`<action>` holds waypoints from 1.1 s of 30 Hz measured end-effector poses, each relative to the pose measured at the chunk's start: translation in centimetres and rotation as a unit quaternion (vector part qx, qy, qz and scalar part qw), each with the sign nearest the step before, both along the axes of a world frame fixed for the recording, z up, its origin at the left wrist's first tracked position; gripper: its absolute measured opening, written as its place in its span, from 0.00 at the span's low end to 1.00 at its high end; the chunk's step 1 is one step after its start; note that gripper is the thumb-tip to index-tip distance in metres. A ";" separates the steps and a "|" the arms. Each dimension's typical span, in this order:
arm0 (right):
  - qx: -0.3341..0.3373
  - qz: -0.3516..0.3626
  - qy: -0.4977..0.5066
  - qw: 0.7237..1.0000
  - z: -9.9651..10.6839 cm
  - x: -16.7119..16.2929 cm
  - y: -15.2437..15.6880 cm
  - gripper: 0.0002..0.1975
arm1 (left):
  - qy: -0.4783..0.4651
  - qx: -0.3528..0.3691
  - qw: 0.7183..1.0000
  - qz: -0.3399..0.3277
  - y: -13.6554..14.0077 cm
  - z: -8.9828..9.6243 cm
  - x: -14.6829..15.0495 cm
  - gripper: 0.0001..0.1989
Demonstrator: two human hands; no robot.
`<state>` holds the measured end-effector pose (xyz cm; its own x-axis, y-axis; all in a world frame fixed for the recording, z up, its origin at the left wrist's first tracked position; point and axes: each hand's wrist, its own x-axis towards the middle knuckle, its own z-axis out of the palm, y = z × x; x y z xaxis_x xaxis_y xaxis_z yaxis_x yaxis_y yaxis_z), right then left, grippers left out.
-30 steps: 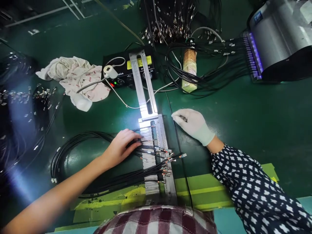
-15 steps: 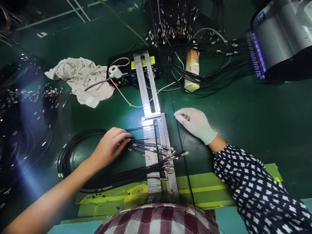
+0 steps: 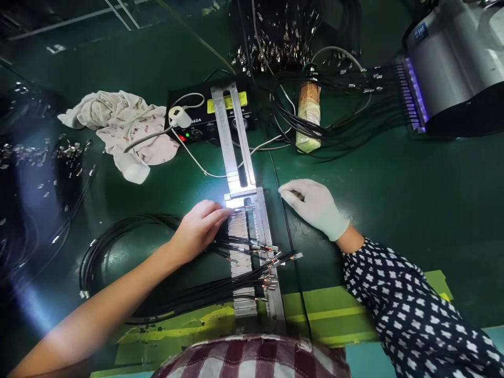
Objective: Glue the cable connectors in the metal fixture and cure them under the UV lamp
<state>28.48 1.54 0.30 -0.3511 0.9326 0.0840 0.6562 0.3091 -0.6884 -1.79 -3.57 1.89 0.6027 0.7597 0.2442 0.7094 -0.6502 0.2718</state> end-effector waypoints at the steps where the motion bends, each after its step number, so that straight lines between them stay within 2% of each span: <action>1: -0.001 0.002 0.000 1.000 0.0 0.0 0.0 0.10 | 0.010 0.016 1.000 -0.007 0.2 -0.1 0.0 0.12; 5: -0.004 -0.002 0.001 1.000 0.1 -0.1 0.0 0.09 | 0.025 0.041 0.998 -0.028 0.6 -0.4 -0.1 0.12; 15: -0.007 -0.004 0.000 1.000 0.0 -0.1 0.0 0.10 | -0.040 0.011 0.998 -0.057 0.9 -1.3 0.0 0.13; 20: -0.001 -0.004 0.012 1.000 0.0 -0.1 0.0 0.09 | 0.026 0.051 0.998 -0.027 -0.5 -1.6 -0.7 0.17; 23: 0.003 0.000 0.013 1.000 -0.1 -0.1 0.0 0.09 | 0.063 0.045 0.997 -0.027 -0.9 -1.3 -0.6 0.18; 29: 0.015 0.001 0.010 1.000 -0.2 -0.2 0.1 0.09 | 0.117 0.068 0.989 -0.053 0.0 -0.8 1.6 0.17; 33: 0.007 -0.002 0.015 1.000 0.0 -0.3 0.0 0.10 | 0.096 0.036 0.995 -0.011 0.3 -0.9 2.8 0.17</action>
<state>28.17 1.56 0.31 -0.3440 0.9328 0.1074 0.6365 0.3157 -0.7037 1.03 -3.27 1.00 0.6605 0.7299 0.1762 0.7288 -0.6796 0.0837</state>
